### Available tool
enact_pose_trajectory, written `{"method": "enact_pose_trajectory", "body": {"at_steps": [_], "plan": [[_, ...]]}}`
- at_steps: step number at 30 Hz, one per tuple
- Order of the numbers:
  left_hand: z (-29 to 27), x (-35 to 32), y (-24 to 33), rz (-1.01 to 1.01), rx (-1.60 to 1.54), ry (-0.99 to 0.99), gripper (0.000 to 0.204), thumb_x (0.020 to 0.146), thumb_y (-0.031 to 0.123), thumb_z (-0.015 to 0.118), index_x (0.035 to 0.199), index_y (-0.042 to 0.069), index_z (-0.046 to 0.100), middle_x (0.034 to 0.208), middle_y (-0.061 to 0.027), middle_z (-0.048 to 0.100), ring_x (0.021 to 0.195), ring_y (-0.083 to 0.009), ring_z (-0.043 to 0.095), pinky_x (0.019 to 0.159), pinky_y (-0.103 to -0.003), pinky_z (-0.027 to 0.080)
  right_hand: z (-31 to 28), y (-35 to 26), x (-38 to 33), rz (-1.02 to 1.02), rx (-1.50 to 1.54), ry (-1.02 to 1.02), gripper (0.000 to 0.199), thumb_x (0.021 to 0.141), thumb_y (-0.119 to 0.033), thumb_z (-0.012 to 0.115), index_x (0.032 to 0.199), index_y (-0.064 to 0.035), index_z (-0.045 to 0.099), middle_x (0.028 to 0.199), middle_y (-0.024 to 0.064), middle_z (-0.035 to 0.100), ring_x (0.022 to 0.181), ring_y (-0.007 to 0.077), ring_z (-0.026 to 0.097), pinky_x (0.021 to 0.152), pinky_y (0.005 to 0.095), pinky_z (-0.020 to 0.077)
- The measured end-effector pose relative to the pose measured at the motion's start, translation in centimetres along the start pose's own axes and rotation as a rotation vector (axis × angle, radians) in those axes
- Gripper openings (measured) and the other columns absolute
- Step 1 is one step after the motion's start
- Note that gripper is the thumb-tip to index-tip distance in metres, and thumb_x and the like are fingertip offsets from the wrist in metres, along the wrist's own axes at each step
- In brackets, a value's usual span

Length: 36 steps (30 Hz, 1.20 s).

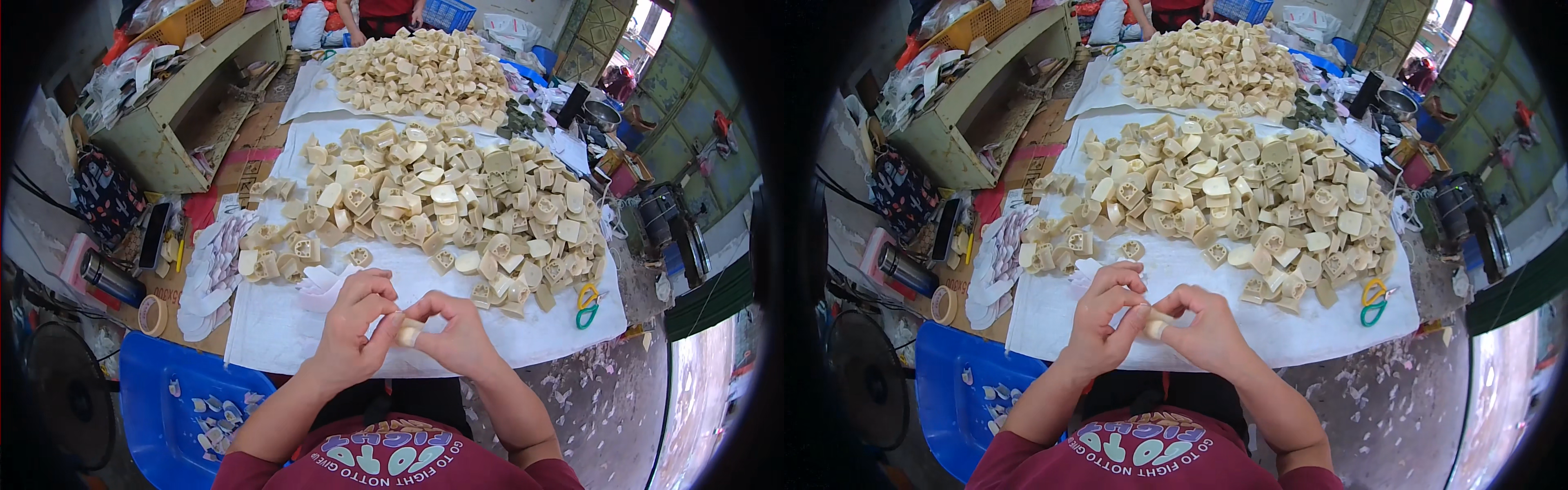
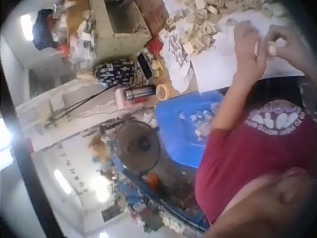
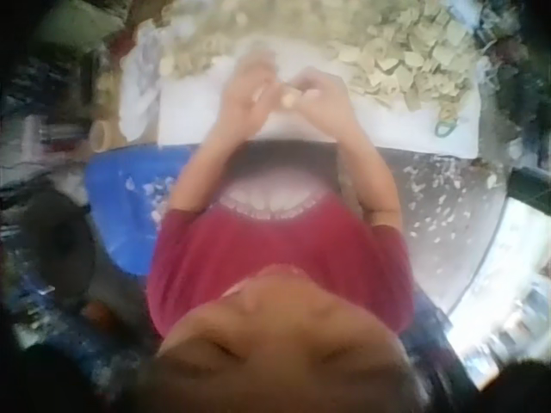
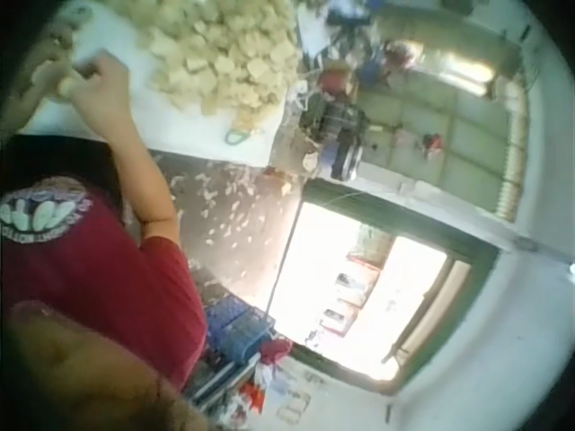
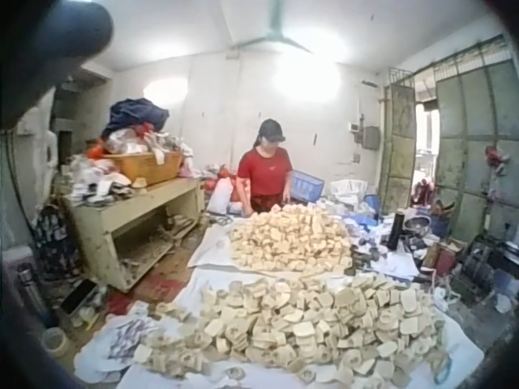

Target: The person repeatedly picks up small beige plastic components and white fabric pieces from a table, inserts the fabric into the plastic parts, and places the assembled units back on the table. The process is repetitive and performed one at a time.

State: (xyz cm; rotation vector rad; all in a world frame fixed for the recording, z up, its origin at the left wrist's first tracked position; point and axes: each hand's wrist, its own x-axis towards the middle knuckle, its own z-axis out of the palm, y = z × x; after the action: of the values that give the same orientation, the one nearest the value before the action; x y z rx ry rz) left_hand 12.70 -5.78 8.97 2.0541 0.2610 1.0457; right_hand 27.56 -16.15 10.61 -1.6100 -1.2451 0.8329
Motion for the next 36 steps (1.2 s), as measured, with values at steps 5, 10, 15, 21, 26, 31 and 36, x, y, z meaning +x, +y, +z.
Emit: {"method": "enact_pose_trajectory", "body": {"at_steps": [5, 10, 15, 21, 26, 31, 36], "plan": [[-0.4, -2.0, 1.3, -0.29, -0.471, 0.014, 0.014, 0.081, -0.004, 0.065, 0.093, 0.002, 0.061, 0.118, -0.0149, 0.045, 0.107, -0.0242, 0.055, 0.088, -0.036, 0.046, -1.0, -1.8, -1.0, -0.373, -0.533, 0.038, 0.036, 0.069, -0.02, 0.079, 0.098, -0.0041, 0.065, 0.102, 0.0109, 0.065, 0.096, 0.0259, 0.059, 0.089, 0.0373, 0.0427], [-1.2, -1.9, 1.8, -0.001, -0.543, 0.206, 0.021, 0.079, -0.01, 0.063, 0.097, 0.001, 0.06, 0.132, -0.0224, 0.038, 0.108, -0.0355, 0.061, 0.09, -0.037, 0.049, -0.2, -1.5, -1.9, -0.402, 0.083, 0.294, 0.068, 0.073, -0.019, 0.078, 0.132, -0.0035, 0.048, 0.14, 0.0142, 0.042, 0.132, 0.0238, 0.038, 0.104, 0.041, 0.0353], [-0.8, -1.8, 2.3, 0.171, -0.385, 0.084, 0.028, 0.073, -0.011, 0.063, 0.098, 0.003, 0.062, 0.124, -0.0225, 0.049, 0.103, -0.0339, 0.063, 0.082, -0.037, 0.053, 0.4, 1.2, -2.7, -0.087, 0.97, 0.011, 0.034, 0.085, -0.009, 0.066, 0.117, 0.003, 0.06, 0.124, 0.022, 0.058, 0.119, 0.0292, 0.054, 0.1, 0.0416, 0.0425], [-1.1, -1.7, 2.2, 0.204, -0.047, 0.082, 0.036, 0.064, -0.012, 0.065, 0.097, 0.002, 0.064, 0.104, -0.0208, 0.062, 0.09, -0.0318, 0.065, 0.072, -0.035, 0.055, 0.6, -0.4, -3.6, -0.065, 0.893, 0.098, 0.021, 0.088, -0.002, 0.059, 0.107, 0.0043, 0.066, 0.114, 0.0239, 0.063, 0.111, 0.0283, 0.06, 0.098, 0.0389, 0.0447], [0.1, -1.7, 1.6, 0.275, 0.129, 0.128, 0.033, 0.065, -0.012, 0.066, 0.096, 0.001, 0.062, 0.103, -0.0208, 0.062, 0.084, -0.0302, 0.065, 0.066, -0.033, 0.053, 1.0, -1.3, -3.1, -0.041, 0.643, 0.143, 0.026, 0.088, -0.001, 0.057, 0.113, 0.0039, 0.064, 0.117, 0.0212, 0.063, 0.11, 0.0269, 0.061, 0.099, 0.035, 0.0438], [0.9, -2.1, 1.3, 0.05, 0.0, 0.15, 0.029, 0.072, -0.014, 0.064, 0.096, 0.002, 0.058, 0.104, -0.0193, 0.061, 0.087, -0.0274, 0.064, 0.072, -0.031, 0.052, 1.8, -1.6, -3.0, -0.294, 0.022, 0.254, 0.029, 0.082, -0.001, 0.064, 0.111, 0.0022, 0.064, 0.114, 0.0208, 0.064, 0.109, 0.0296, 0.061, 0.095, 0.035, 0.0464], [1.9, -1.8, 0.5, -0.107, -0.306, 0.241, 0.021, 0.077, -0.01, 0.065, 0.094, 0.001, 0.059, 0.103, -0.0165, 0.06, 0.085, -0.0227, 0.064, 0.067, -0.029, 0.052, 1.7, -0.4, -1.2, -0.599, -0.297, 0.433, 0.025, 0.072, -0.001, 0.071, 0.097, -0.0003, 0.064, 0.104, 0.016, 0.064, 0.101, 0.033, 0.061, 0.087, 0.0377, 0.0492]]}}
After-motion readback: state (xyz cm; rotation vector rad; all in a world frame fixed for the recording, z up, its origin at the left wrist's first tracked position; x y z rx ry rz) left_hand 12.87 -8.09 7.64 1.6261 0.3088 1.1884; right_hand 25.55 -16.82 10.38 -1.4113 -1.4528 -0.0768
